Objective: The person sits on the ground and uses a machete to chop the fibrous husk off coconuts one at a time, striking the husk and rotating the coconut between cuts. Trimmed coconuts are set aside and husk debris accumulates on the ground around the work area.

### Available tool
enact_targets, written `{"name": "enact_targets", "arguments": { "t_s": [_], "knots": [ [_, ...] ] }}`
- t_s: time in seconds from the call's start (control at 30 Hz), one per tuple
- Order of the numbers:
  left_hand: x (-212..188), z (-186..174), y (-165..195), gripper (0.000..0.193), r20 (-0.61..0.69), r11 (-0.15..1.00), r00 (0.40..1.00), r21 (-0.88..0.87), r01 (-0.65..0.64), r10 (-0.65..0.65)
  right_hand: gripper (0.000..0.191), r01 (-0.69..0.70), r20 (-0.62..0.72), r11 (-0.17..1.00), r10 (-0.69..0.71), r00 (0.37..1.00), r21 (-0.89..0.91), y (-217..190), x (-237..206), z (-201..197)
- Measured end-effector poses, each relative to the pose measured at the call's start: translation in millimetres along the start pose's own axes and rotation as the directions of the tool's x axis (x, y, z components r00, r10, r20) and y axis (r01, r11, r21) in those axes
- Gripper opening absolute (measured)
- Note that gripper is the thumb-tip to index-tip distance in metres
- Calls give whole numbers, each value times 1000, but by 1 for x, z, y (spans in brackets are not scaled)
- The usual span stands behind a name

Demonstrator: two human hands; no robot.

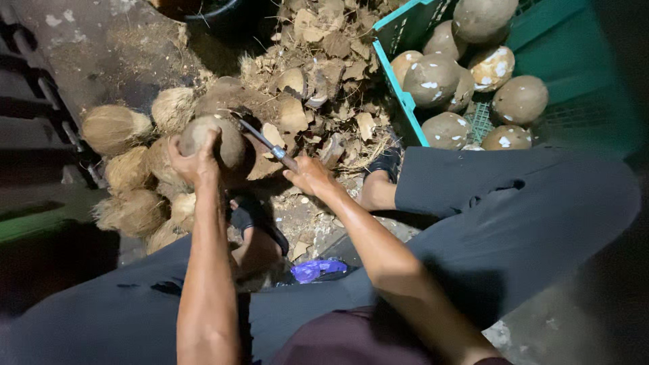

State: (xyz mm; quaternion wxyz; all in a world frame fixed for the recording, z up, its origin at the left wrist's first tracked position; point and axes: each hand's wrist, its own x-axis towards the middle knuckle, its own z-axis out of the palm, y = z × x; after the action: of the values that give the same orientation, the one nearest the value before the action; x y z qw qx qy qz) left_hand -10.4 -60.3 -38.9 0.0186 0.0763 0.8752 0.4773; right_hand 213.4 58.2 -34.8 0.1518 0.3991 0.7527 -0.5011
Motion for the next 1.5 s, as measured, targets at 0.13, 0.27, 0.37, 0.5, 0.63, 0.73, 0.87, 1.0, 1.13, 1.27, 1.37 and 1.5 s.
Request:
{"name": "enact_targets", "arguments": {
  "t_s": [0.13,0.27,0.37,0.5,0.63,0.73,0.87,1.0,1.13,1.27,1.37,1.5],
  "knots": [
    [-1,1,32,92,-65,975,974,-39,-218,215,48,62,-55,998,-61,997,18,3,0,1],
    [-28,36,100,94,69,919,922,-131,-371,381,43,109,-82,994,-106,991,28,7,-1,-2],
    [-85,102,152,83,170,822,825,-319,-471,539,49,98,-44,995,-99,994,-19,7,-3,-6],
    [-184,207,217,109,512,795,608,-415,-443,606,40,107,-27,994,-106,994,38,4,-7,-13],
    [-261,238,245,107,544,823,620,-325,-466,566,35,70,-29,995,-68,997,77,-2,-11,-21],
    [-284,240,249,128,749,785,431,-189,-590,504,35,111,-54,987,-105,993,119,-6,-13,-24],
    [-273,230,227,86,869,601,214,-113,-791,446,34,230,-147,954,-204,968,190,-8,-15,-23],
    [-241,218,196,73,876,496,209,-39,-868,434,39,188,-119,978,-176,977,91,-3,-12,-18],
    [-195,197,175,71,707,541,305,-129,-831,638,45,130,-94,989,-123,988,75,7,-5,-14],
    [-121,148,174,62,659,597,411,-72,-799,630,54,-9,-62,998,6,998,-54,21,7,-14],
    [-54,77,197,65,596,715,574,1,-700,562,62,-138,-49,971,131,990,-195,35,17,-20],
    [-3,-83,221,54,386,813,725,-139,-566,570,63,248,0,947,-253,967,-203,56,34,-40]
  ]
}}
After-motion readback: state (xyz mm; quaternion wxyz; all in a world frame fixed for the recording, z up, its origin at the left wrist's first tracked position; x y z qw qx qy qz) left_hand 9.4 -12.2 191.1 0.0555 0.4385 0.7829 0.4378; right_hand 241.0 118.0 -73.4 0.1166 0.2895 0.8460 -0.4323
